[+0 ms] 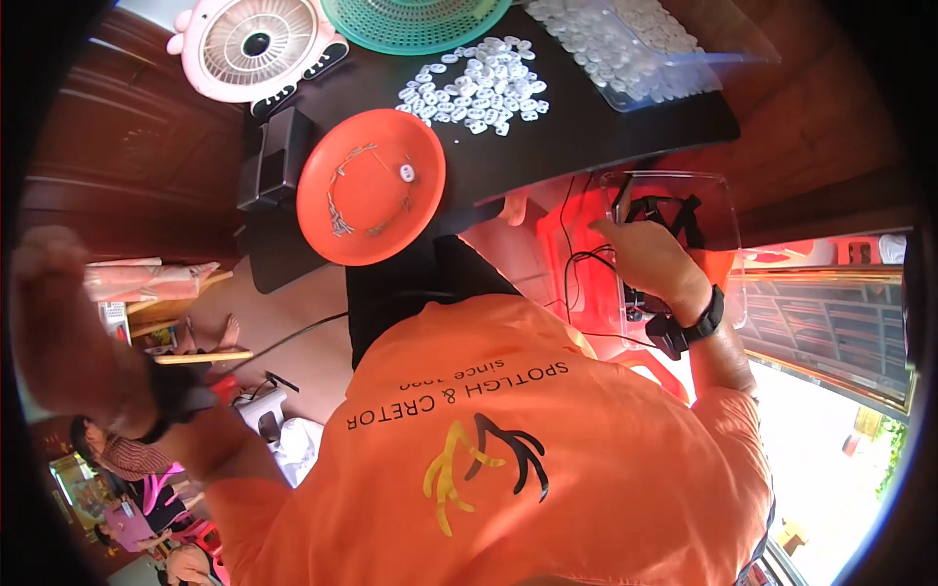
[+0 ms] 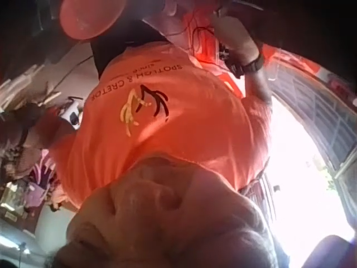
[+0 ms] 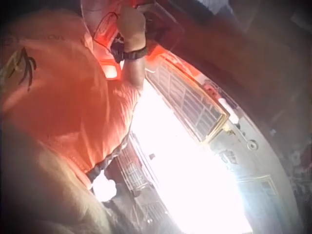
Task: Assembling small white plastic pieces by hand on a red plate at a desk.
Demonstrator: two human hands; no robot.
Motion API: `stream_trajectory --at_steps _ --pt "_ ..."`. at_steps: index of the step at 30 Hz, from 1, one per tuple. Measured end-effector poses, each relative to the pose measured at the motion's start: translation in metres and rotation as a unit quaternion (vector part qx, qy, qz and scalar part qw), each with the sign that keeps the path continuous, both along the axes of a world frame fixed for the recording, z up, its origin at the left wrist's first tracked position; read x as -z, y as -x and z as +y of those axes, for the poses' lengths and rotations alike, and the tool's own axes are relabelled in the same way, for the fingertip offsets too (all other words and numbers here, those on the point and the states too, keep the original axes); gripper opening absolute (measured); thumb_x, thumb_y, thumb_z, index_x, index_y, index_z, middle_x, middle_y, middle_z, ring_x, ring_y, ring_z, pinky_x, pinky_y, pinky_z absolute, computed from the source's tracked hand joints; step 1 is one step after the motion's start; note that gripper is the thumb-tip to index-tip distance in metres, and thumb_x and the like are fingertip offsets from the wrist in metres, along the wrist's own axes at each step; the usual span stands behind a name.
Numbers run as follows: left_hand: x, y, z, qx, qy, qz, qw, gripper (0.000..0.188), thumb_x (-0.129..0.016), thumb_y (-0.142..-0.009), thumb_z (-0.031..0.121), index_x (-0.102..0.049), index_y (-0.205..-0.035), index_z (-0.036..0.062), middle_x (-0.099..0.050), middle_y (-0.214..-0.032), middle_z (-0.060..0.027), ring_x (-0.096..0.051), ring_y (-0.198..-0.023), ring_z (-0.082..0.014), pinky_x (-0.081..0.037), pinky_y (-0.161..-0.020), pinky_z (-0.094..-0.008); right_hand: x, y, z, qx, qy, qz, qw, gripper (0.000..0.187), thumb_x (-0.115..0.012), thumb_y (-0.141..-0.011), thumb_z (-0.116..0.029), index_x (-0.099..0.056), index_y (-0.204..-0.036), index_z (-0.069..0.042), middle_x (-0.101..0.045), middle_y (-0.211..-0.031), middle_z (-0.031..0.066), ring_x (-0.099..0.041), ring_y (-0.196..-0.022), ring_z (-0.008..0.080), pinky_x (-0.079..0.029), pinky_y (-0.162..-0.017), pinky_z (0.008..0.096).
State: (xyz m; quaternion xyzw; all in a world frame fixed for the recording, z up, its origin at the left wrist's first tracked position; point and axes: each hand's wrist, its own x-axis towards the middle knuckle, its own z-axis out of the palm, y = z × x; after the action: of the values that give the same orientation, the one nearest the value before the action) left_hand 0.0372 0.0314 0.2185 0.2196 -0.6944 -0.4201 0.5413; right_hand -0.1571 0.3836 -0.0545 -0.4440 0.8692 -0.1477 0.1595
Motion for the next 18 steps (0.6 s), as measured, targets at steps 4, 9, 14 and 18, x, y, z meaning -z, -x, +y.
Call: stream_trajectory --at_steps 4,9,14,18 --pt "0.08 -0.031 -0.032 0.08 0.49 -0.258 0.829 0.019 -0.044 -0.09 0.009 -0.051 -0.077 -0.0021 -0.055 -0.075 -0.0121 -0.049 -0.066 -0.0185 -0.038 -0.059 -0.0279 -0.04 0.001 -0.028 -0.028 0.086 -0.047 0.995 0.027 -0.056 -0.078 0.001 -0.063 -0.103 -0.004 -0.064 -0.077 0.0146 -0.065 -0.071 0.0281 -0.05 -0.063 0.0365" --pt "0.158 -0.025 0.006 0.39 0.02 -0.319 0.863 0.008 -0.053 -0.085 0.005 -0.058 -0.087 -0.0004 -0.057 -0.069 -0.006 -0.054 -0.062 -0.0113 -0.042 -0.058 -0.0247 -0.074 -0.02 -0.096 -0.099 0.302 -0.196 0.928 0.018 -0.063 -0.079 0.004 -0.064 -0.096 -0.001 -0.066 -0.086 0.0092 -0.065 -0.076 0.021 -0.051 -0.066 0.0303" --pt "0.184 -0.008 0.012 0.449 0.063 -0.336 0.826 0.018 -0.053 -0.087 0.008 -0.055 -0.101 -0.0024 -0.055 -0.065 -0.0118 -0.056 -0.056 -0.0225 -0.042 -0.053 -0.0305 -0.077 -0.057 -0.186 -0.17 0.404 -0.279 0.855 0.019 -0.063 -0.08 0.01 -0.064 -0.096 0.0 -0.067 -0.087 0.0057 -0.064 -0.078 0.0132 -0.051 -0.066 0.026" --pt "0.196 -0.012 -0.003 0.43 0.018 -0.294 0.853 0.023 -0.051 -0.089 0.009 -0.054 -0.107 -0.0045 -0.056 -0.068 -0.0139 -0.058 -0.06 -0.0277 -0.044 -0.056 -0.0322 -0.085 -0.064 -0.214 -0.16 0.368 -0.288 0.87 0.018 -0.066 -0.079 0.006 -0.063 -0.093 -0.004 -0.066 -0.089 0.0031 -0.063 -0.077 0.01 -0.05 -0.06 0.023"
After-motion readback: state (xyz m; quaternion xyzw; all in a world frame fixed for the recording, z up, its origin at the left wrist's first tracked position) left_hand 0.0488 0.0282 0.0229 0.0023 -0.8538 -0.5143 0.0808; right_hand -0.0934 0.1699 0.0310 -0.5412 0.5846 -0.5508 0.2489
